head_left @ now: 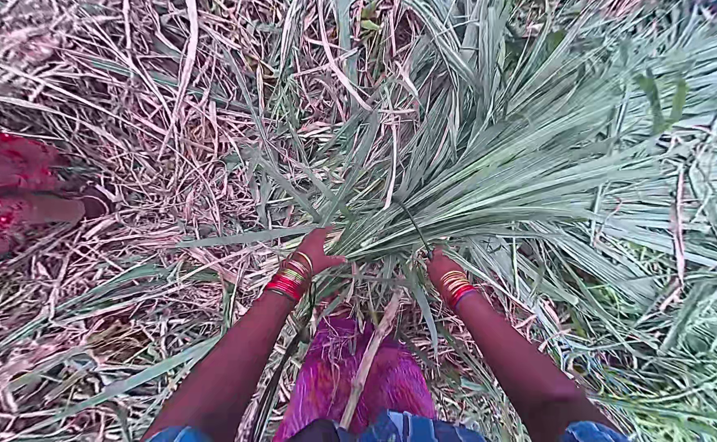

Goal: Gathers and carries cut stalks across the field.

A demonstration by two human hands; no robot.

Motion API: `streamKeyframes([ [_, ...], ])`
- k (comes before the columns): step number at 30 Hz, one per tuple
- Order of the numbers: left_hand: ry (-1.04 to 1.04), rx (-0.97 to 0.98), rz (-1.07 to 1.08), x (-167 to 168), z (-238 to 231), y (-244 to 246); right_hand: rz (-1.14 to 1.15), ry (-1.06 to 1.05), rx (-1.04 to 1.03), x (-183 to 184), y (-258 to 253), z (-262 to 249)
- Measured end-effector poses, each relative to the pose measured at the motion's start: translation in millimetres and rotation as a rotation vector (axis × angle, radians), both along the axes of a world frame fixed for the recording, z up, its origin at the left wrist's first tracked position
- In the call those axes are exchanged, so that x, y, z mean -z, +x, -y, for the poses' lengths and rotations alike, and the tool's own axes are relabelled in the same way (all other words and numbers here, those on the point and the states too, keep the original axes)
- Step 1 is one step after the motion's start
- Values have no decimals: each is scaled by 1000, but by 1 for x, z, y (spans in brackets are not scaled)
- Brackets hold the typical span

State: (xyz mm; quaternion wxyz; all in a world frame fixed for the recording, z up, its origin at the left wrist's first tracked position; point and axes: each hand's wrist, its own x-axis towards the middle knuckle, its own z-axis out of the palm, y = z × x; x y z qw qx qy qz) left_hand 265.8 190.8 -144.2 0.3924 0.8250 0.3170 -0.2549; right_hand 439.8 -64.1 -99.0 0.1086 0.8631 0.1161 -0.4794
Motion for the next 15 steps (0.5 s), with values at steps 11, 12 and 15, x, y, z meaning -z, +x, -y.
streamKeyframes([
  [11,-100,43,26,198,22,151,109,621,507,2,-32,16],
  [12,-71,41,9,202,24,152,63,708,641,-5,-50,28],
  [15,-47,48,-51,203,6,152,67,812,955,-23,-93,63],
])
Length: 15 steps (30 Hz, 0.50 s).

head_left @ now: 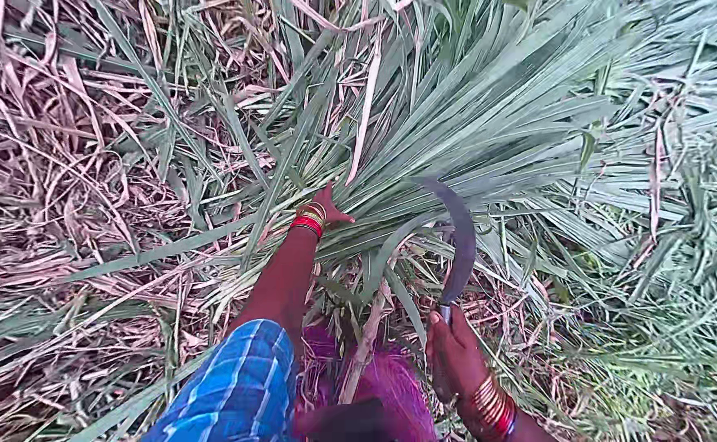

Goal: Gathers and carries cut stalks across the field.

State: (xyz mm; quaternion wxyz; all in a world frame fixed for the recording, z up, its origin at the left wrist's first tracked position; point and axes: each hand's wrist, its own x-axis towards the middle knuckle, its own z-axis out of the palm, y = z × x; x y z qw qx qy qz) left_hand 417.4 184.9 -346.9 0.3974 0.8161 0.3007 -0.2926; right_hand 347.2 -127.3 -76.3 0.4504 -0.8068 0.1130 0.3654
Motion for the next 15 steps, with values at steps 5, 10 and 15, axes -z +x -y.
streamKeyframes([
  [5,-73,92,115,2,-27,24,165,-183,319,5,12,58],
  [10,-240,-120,237,28,-22,52,-344,-150,507,9,56,43],
  [15,-201,-125,164,29,-12,58,-491,155,456,56,142,-23],
])
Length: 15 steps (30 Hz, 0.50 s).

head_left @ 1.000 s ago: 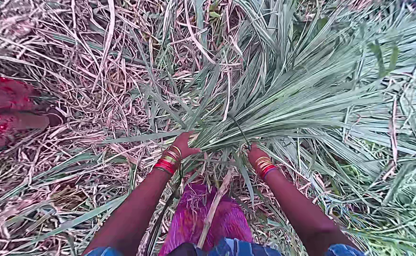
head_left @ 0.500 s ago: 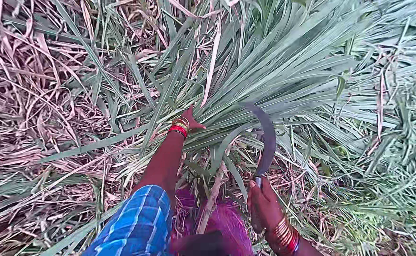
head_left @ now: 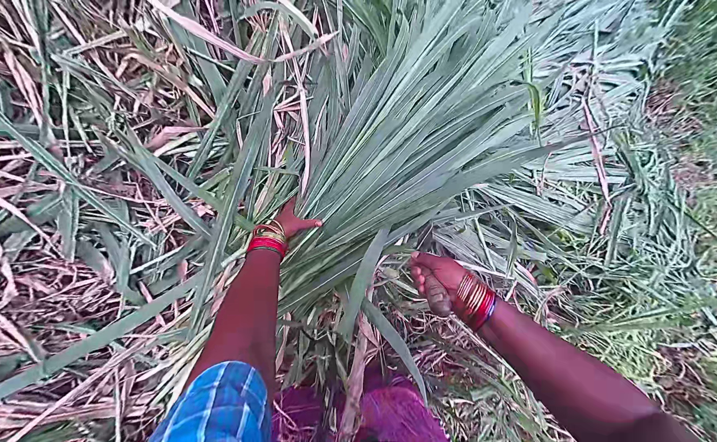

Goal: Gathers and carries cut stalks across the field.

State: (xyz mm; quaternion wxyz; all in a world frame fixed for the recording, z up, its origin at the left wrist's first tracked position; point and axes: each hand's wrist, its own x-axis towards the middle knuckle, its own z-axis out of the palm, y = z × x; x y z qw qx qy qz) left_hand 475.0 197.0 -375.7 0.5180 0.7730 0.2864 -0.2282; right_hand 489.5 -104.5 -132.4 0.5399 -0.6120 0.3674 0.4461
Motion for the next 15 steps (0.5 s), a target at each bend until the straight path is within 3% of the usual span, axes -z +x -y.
streamKeyframes([
  [3,18,69,-60,-22,6,-12,-72,170,100,3,17,-32],
  [7,-51,145,-50,-65,30,-39,-92,191,114,-21,-8,-23],
  [11,-61,130,-20,-40,44,-31,-64,151,16,13,7,-36],
  [15,101,65,-128,-13,44,-17,-25,112,-66,46,21,-53],
])
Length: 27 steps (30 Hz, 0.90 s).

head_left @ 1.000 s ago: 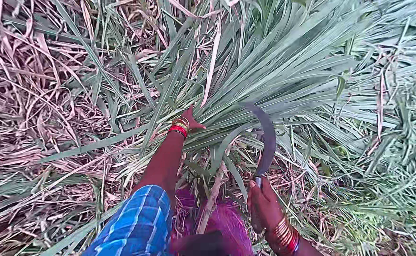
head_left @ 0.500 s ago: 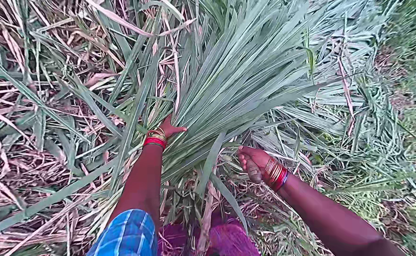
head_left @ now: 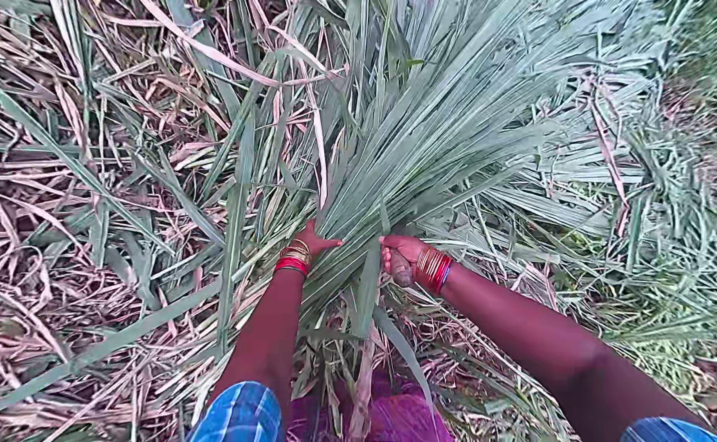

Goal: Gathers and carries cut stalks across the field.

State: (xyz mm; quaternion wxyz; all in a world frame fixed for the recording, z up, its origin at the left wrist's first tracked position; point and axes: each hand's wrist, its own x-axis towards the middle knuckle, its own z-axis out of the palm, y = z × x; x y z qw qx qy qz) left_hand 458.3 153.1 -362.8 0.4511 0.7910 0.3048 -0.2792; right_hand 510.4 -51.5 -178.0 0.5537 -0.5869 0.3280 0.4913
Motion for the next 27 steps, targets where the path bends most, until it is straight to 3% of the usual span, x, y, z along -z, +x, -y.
streamKeyframes([
  [2,4,-30,9,-12,4,-8,5,9,27,-15,-12,4],
  [4,-8,-57,36,-49,2,-18,1,69,88,-49,-29,6],
  [11,30,-74,31,-228,28,-84,-109,342,101,-185,-115,54],
  [16,67,-67,76,-320,71,-109,-87,435,49,-250,-135,90],
  [19,7,-123,86,-326,95,-105,-47,433,22,-245,-126,107],
  [23,-74,-111,53,-290,132,-104,-16,399,69,-205,-127,122],
  [27,-154,-79,184,-263,181,-122,6,338,64,-185,-136,149],
])
